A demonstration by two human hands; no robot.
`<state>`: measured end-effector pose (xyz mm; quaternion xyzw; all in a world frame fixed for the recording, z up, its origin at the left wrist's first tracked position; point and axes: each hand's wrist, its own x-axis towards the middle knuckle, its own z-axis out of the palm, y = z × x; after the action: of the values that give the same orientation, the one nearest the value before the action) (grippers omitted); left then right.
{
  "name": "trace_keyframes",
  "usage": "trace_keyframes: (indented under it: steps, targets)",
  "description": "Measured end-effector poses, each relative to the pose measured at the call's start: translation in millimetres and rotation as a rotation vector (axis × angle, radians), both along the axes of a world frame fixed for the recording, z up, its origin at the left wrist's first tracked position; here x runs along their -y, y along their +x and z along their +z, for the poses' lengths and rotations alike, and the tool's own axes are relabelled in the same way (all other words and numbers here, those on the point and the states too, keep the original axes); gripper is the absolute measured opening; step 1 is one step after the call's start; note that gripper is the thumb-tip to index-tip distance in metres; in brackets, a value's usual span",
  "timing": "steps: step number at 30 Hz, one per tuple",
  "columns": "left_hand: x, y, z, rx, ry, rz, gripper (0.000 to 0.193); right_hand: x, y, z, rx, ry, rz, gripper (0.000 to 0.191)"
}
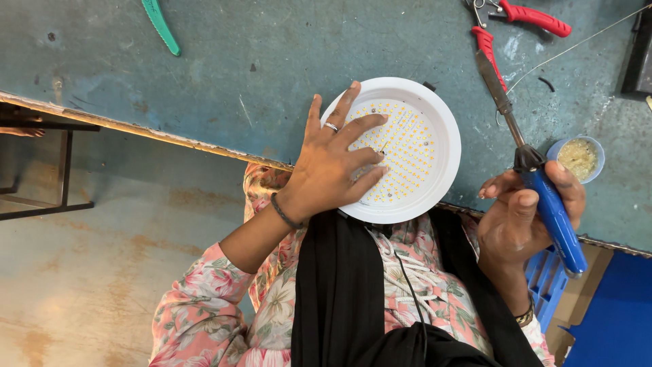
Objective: The person solders wire connections on a round LED light panel at a workbench. They hold the panel steady with one hand while applying a soldering iron to its contact points, dip the iron in flux from a small container, use pliers to trim or position wires, and rotate the panel to reach different spots.
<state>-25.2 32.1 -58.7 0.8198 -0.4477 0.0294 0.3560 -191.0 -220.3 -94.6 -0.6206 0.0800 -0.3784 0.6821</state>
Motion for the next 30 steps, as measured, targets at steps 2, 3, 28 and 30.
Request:
trace_keyframes:
  steps: [2,3,28,30]
  targets:
    - [1,1,-5,-0.026,-0.009,0.052,0.013,-1,-1,-1,0.000,0.004,0.002,0.045]
    - [2,2,-7,-0.037,-0.005,0.079,0.012,-1,-2,-1,-0.002,0.003,0.003,0.045]
    - [12,-11,5,-0.031,0.008,0.195,0.005,8,-5,6,-0.005,-0.051,-0.020,0.045]
    - [12,-11,5,-0.031,0.000,0.197,0.006,11,-7,9,-0.020,-0.063,-0.028,0.045]
